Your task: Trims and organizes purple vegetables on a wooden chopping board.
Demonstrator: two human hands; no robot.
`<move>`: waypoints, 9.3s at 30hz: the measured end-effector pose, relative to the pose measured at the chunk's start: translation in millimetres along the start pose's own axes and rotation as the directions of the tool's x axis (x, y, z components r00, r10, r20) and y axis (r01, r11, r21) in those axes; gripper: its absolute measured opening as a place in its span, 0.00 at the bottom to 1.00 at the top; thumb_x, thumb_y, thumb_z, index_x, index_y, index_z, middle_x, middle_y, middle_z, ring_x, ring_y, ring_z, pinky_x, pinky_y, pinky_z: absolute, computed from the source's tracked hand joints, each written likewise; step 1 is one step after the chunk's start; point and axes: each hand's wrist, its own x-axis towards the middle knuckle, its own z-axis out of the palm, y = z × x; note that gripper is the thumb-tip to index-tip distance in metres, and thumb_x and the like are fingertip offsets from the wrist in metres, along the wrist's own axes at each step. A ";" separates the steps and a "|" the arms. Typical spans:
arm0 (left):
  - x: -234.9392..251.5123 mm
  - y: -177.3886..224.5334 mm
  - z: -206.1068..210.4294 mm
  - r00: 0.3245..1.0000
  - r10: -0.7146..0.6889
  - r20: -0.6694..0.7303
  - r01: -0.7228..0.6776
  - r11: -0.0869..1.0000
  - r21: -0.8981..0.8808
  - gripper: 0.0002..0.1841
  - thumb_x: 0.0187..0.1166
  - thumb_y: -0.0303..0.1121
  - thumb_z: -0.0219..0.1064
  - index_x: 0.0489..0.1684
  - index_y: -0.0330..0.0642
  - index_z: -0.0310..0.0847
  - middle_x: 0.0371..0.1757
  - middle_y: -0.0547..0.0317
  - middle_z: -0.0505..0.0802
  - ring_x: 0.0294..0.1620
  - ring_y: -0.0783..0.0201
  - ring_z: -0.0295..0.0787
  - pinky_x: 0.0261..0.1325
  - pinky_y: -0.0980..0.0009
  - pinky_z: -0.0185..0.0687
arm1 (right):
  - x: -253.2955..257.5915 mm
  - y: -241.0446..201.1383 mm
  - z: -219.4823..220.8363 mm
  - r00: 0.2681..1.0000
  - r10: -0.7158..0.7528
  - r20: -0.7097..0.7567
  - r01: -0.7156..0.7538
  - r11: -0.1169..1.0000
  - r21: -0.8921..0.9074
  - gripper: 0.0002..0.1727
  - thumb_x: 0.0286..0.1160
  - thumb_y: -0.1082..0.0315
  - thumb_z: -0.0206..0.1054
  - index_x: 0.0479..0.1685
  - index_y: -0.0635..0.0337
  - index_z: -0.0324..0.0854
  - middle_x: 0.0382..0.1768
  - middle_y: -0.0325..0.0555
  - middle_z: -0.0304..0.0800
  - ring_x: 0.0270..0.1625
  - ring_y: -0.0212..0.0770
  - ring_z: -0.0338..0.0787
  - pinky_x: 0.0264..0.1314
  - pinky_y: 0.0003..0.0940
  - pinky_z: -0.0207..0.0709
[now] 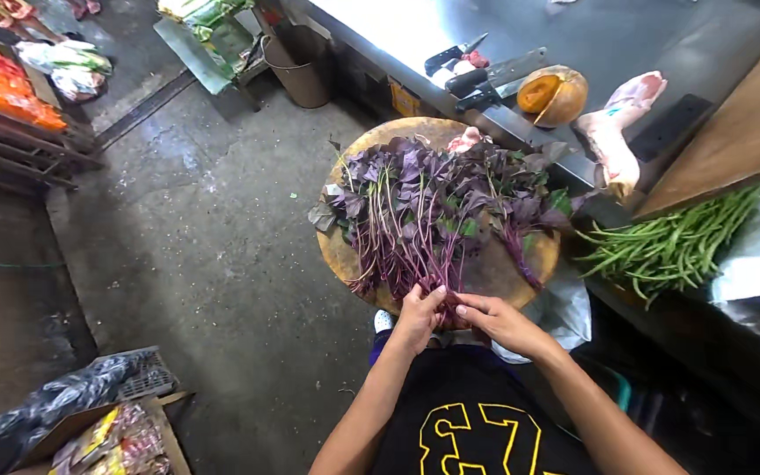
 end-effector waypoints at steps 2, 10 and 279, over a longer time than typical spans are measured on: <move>4.2 -3.7 0.4 0.999 0.034 -0.024 -0.034 0.999 -0.001 0.24 0.84 0.26 0.65 0.77 0.35 0.65 0.52 0.48 0.90 0.44 0.62 0.91 0.47 0.66 0.89 | -2.4 -1.8 -2.3 0.999 0.001 0.036 0.001 0.999 -0.051 0.26 0.92 0.59 0.51 0.86 0.51 0.69 0.49 0.43 0.89 0.25 0.29 0.79 0.27 0.28 0.75; 14.6 -17.1 -2.8 0.981 0.179 -0.070 -0.165 0.972 0.168 0.26 0.75 0.25 0.72 0.72 0.30 0.70 0.39 0.51 0.91 0.32 0.63 0.89 0.33 0.69 0.88 | -7.9 -7.5 17.8 0.870 -0.107 -0.482 0.161 0.984 0.074 0.18 0.85 0.70 0.60 0.70 0.64 0.77 0.49 0.47 0.95 0.42 0.39 0.97 0.42 0.34 0.94; -141.9 132.7 -116.9 0.639 0.454 0.621 -0.747 0.561 0.358 0.14 0.70 0.23 0.63 0.54 0.36 0.74 0.43 0.65 0.88 0.45 0.77 0.86 0.51 0.75 0.84 | -7.8 -162.9 147.0 0.741 -0.672 -0.009 0.646 0.716 -0.266 0.08 0.79 0.65 0.71 0.47 0.58 0.91 0.36 0.31 0.93 0.31 0.16 0.86 0.36 0.13 0.82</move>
